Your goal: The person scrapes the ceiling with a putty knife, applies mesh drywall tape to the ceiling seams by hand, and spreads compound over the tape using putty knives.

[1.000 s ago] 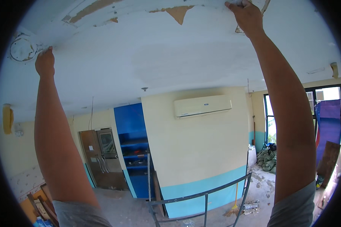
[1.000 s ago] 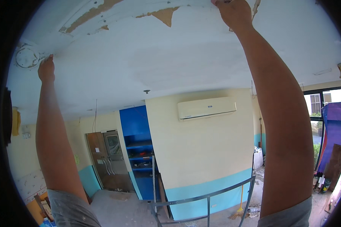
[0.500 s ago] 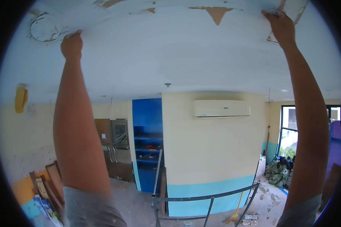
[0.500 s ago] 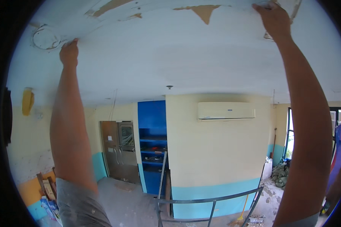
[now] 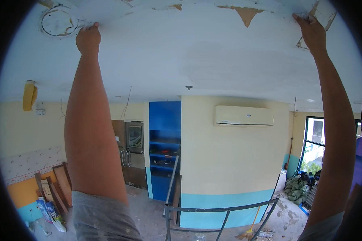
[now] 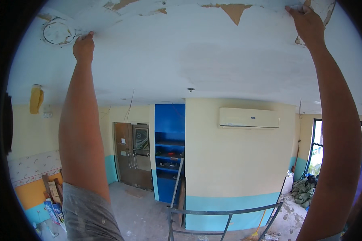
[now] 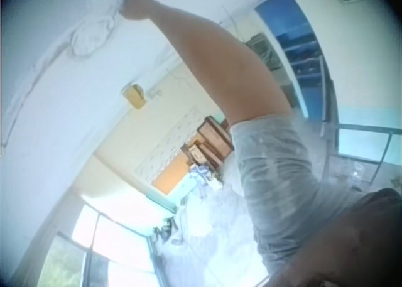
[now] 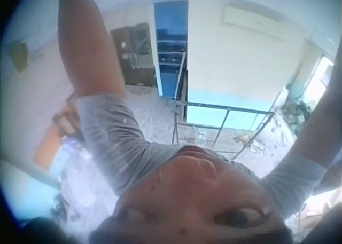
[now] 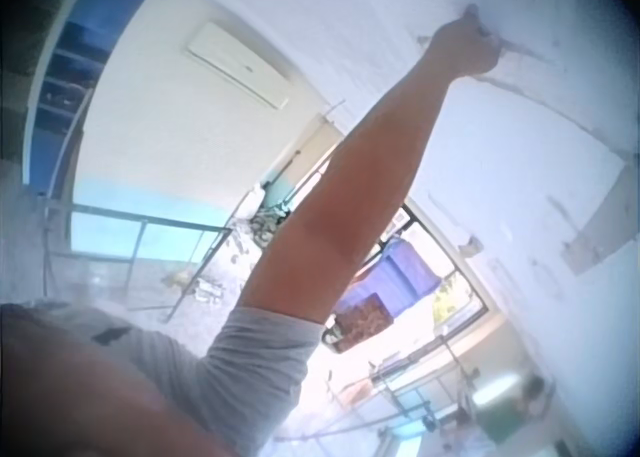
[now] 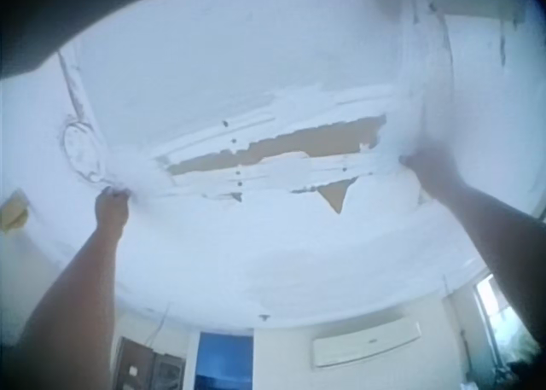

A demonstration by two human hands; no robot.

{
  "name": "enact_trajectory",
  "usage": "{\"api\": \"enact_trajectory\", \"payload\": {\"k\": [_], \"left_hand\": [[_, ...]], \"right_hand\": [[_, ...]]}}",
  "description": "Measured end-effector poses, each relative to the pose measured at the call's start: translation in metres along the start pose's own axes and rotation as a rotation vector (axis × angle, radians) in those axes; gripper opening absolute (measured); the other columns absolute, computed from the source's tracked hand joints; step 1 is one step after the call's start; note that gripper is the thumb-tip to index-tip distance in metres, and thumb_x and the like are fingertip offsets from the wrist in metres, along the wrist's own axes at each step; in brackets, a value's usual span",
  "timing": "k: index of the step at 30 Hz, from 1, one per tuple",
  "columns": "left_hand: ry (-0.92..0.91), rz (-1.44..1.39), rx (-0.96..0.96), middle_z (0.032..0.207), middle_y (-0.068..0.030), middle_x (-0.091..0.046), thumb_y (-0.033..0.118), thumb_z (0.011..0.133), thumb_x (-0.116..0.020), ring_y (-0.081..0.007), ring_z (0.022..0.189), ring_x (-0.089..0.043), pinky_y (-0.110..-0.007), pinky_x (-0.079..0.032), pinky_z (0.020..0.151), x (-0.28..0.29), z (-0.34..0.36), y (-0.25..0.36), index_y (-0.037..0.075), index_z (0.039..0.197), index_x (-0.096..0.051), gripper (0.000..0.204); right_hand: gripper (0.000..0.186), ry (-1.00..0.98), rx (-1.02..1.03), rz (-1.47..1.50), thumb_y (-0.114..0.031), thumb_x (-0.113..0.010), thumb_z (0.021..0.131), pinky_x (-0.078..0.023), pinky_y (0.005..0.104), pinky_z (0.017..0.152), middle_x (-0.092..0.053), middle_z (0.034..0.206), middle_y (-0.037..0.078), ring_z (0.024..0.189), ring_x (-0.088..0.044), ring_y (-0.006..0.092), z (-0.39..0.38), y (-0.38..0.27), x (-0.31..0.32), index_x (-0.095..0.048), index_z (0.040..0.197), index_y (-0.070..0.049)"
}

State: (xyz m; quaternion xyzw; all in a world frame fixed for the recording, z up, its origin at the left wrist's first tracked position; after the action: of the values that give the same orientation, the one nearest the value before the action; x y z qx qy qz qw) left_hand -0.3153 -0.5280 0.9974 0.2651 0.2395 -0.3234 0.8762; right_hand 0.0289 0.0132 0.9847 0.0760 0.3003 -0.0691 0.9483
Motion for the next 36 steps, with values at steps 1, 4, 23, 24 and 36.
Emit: {"api": "enact_trajectory", "payload": {"k": [1,4,23,24,36], "left_hand": [[-0.001,0.030,-0.002,0.101,-0.0139,-0.068,0.046,0.088,-0.054,-0.0328,0.098,-0.063,-0.040,-0.047,0.086,0.001,0.000,0.000,0.008,0.098,-0.070,0.042],[-0.015,0.022,0.024,0.101,-0.0135,-0.068,0.046,0.088,-0.053,-0.0332,0.097,-0.063,-0.040,-0.047,0.085,0.003,0.001,0.001,0.008,0.100,-0.070,0.043],[-0.017,0.138,-0.036,0.103,-0.0112,-0.068,0.044,0.092,-0.049,-0.0313,0.096,-0.063,-0.040,-0.048,0.084,0.011,-0.004,0.010,0.013,0.101,-0.071,0.039],[-0.020,0.136,-0.036,0.103,-0.0112,-0.068,0.044,0.092,-0.049,-0.0313,0.096,-0.063,-0.040,-0.048,0.084,0.010,-0.004,0.011,0.013,0.101,-0.071,0.039],[-0.072,0.743,-0.366,0.102,-0.0064,-0.068,0.026,0.096,-0.049,-0.0248,0.099,-0.064,-0.035,-0.052,0.083,0.001,-0.012,0.032,0.017,0.109,-0.066,0.024]], "right_hand": [[0.050,0.001,0.000,0.003,-0.053,-0.061,0.082,-0.044,0.0330,0.067,-0.057,0.064,0.006,0.065,-0.056,0.0197,0.000,-0.001,0.000,-0.064,0.087,-0.003],[0.049,0.010,0.020,0.013,-0.053,-0.060,0.082,-0.044,0.0335,0.066,-0.056,0.064,0.007,0.065,-0.056,0.0206,-0.002,-0.004,-0.001,-0.062,0.083,-0.003],[0.045,-0.074,0.000,0.048,-0.047,-0.061,0.084,-0.043,0.0327,0.065,-0.054,0.062,0.005,0.061,-0.052,0.0181,0.001,-0.005,0.004,-0.059,0.082,-0.003],[0.045,-0.144,-0.054,0.008,-0.048,-0.061,0.084,-0.043,0.0326,0.065,-0.054,0.062,0.005,0.061,-0.053,0.0180,0.001,-0.002,0.003,-0.059,0.082,-0.003],[0.043,0.044,-0.042,-0.052,-0.042,-0.061,0.083,-0.047,0.0379,0.076,-0.065,0.082,0.010,0.080,-0.062,0.0268,-0.003,-0.012,0.001,-0.061,0.101,-0.003]]}}
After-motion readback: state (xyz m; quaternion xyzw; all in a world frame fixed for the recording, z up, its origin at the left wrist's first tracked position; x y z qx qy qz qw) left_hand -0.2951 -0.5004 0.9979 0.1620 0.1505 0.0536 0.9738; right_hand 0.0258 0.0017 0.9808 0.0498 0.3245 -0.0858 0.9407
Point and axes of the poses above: each hand's wrist, its own z-axis towards the middle knuckle, its own x-axis out of the back of the hand, y = z × x, the point moved 3 cm from there along z, towards the middle knuckle
